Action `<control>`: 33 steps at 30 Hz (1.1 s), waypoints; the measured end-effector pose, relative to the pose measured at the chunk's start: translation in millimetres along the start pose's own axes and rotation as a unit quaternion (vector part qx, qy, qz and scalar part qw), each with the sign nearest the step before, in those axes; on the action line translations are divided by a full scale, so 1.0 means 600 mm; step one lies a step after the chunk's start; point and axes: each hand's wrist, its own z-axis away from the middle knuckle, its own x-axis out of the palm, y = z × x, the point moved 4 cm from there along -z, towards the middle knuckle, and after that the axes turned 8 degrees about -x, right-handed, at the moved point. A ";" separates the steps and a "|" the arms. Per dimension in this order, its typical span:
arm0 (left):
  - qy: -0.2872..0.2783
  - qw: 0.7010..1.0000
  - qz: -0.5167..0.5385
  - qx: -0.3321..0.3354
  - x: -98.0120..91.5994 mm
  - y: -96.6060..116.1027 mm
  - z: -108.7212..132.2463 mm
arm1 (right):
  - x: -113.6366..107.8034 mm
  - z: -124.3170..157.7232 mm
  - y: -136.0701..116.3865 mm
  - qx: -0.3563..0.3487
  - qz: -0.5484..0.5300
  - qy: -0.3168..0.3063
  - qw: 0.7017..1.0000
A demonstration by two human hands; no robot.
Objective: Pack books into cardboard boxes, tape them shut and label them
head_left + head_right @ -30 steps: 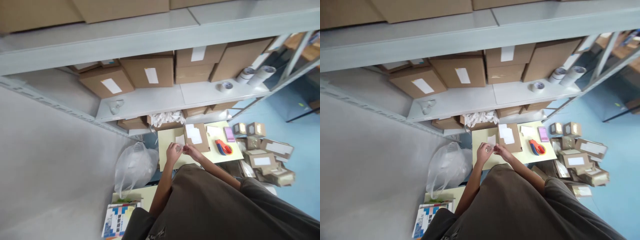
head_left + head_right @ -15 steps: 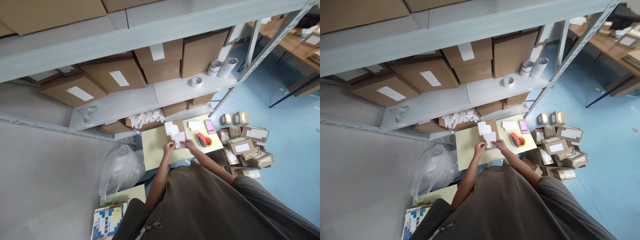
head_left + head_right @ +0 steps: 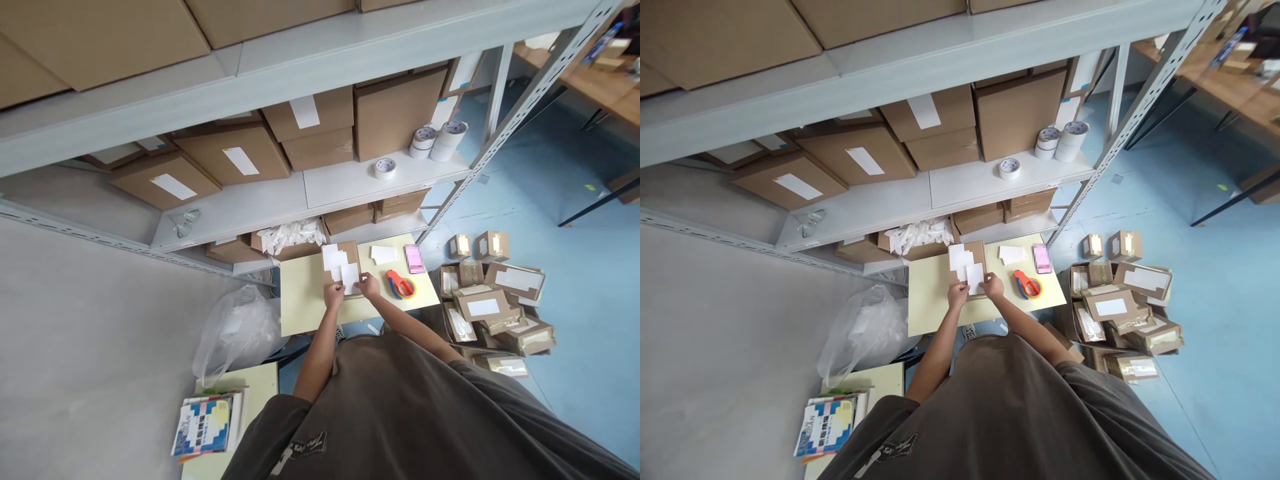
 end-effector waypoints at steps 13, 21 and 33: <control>0.028 0.995 -0.091 -0.025 0.011 0.006 -0.002 | 0.001 -0.009 -0.010 -0.016 0.104 -0.029 0.994; 0.046 0.978 -0.194 0.053 -0.002 0.029 0.000 | -0.016 0.007 -0.011 -0.074 0.173 -0.030 0.982; -0.041 0.922 -0.214 0.320 0.037 0.015 -0.023 | 0.031 0.101 0.064 -0.172 0.104 0.077 0.976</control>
